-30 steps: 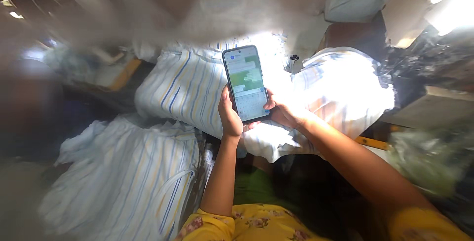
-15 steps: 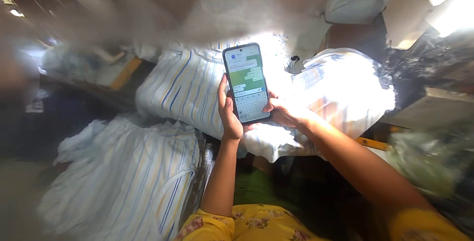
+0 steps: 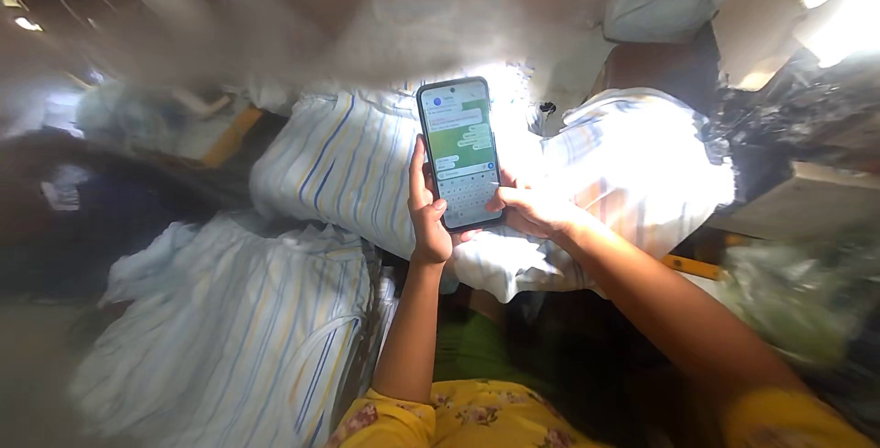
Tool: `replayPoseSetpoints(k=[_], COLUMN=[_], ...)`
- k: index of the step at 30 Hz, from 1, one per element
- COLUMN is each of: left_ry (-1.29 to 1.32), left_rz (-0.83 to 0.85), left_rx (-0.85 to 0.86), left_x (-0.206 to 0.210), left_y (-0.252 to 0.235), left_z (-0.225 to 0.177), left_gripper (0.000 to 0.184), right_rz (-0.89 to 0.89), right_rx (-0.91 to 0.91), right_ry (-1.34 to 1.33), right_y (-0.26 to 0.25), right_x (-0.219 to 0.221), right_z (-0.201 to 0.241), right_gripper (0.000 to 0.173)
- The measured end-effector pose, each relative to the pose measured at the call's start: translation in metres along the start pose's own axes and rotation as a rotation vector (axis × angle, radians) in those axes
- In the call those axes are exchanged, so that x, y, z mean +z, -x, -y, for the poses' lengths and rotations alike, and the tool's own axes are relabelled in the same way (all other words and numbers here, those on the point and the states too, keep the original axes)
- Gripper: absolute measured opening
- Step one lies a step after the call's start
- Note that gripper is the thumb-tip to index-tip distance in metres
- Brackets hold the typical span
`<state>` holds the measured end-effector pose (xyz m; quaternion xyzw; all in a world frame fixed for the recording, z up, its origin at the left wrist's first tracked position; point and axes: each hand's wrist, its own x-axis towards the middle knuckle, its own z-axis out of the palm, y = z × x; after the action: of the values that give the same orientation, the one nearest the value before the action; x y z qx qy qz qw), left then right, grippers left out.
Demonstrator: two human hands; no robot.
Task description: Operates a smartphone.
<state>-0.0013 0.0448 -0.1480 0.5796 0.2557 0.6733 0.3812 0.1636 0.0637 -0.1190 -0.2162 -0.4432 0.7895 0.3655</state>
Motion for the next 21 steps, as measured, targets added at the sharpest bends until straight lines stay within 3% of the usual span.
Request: replayPoseSetpoints(k=[11, 21], left_ry=[-0.233, -0.263], left_rz=[-0.145, -0.142], left_rx=[-0.07, -0.027], left_x=[0.0097, 0.0101], left_y=[-0.0002, -0.0006], left_z=[-0.0106, -0.0097], left_gripper=[0.079, 0.079], right_rz=[0.032, 0.027], right_rx=[-0.03, -0.029], right_ry=[0.026, 0.026], right_y=[0.002, 0.0019], right_x=[-0.0027, -0.0024], right_z=[-0.0028, -0.002], right_gripper=[0.061, 0.064])
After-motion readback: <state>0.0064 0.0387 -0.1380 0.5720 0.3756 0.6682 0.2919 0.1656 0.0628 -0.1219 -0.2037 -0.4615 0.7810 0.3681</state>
